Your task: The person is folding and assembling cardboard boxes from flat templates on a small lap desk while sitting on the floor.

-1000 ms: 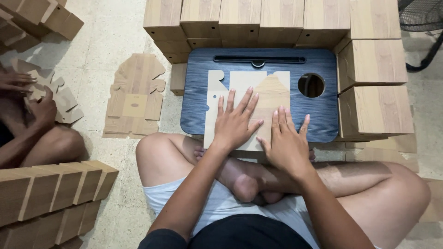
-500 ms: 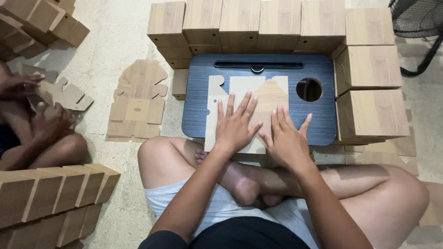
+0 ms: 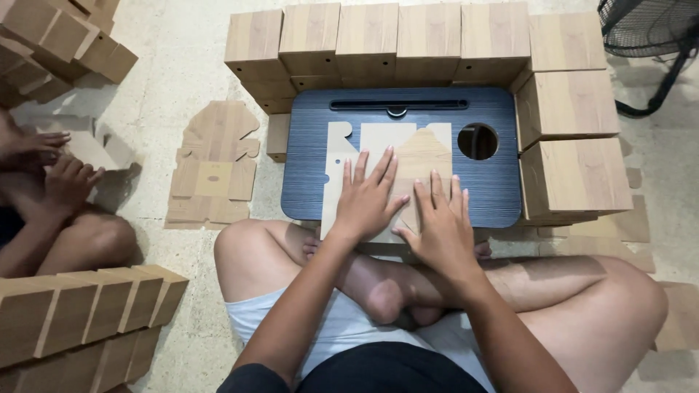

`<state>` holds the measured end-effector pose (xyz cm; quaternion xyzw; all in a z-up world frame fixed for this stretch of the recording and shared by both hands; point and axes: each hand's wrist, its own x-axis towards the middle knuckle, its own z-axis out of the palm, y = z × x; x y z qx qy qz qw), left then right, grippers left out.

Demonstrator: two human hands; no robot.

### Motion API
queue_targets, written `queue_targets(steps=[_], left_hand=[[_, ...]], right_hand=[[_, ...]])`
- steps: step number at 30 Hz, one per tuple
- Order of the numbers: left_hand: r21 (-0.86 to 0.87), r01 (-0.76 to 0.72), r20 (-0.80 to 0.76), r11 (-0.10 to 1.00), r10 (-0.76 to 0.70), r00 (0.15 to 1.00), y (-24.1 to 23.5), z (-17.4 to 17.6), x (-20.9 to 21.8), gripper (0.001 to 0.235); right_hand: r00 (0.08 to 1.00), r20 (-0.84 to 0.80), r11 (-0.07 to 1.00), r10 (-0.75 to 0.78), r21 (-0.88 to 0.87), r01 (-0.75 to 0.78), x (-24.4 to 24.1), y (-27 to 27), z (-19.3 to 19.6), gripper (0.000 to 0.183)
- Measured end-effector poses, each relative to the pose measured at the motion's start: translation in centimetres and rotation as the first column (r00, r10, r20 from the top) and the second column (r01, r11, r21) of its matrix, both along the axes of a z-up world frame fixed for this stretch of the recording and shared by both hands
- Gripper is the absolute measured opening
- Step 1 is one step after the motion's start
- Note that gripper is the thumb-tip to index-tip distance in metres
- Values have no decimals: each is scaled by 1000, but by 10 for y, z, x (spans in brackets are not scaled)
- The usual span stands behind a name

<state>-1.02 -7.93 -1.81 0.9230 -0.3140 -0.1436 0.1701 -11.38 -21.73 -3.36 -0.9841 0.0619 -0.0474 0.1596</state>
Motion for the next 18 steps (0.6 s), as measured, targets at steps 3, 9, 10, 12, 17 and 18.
queue_targets(steps=[3, 9, 10, 12, 17, 18], left_hand=[[-134, -56, -54, 989, 49, 997, 11, 4, 4, 63], [-131, -365, 90, 922, 377, 922, 69, -5, 11, 55], [-130, -368, 91, 921, 380, 920, 73, -8, 9, 55], [-128, -314, 54, 941, 322, 945, 83, -14, 4, 51], [-169, -202, 77, 965, 217, 973, 83, -18, -3, 52], [-183, -184, 101, 966, 204, 974, 81, -19, -2, 53]], right_hand=[[1000, 27, 1000, -4, 6, 4, -3, -5, -5, 96], [997, 76, 1000, 0, 11, -1, -6, -10, -10, 81], [997, 76, 1000, 3, 12, -4, -8, -11, 0, 81], [988, 4, 946, -155, 289, 147, -11, -14, 20, 71], [924, 104, 761, -367, 605, 234, -15, -63, -12, 29], [888, 103, 682, -448, 682, 265, -19, -82, -40, 50]])
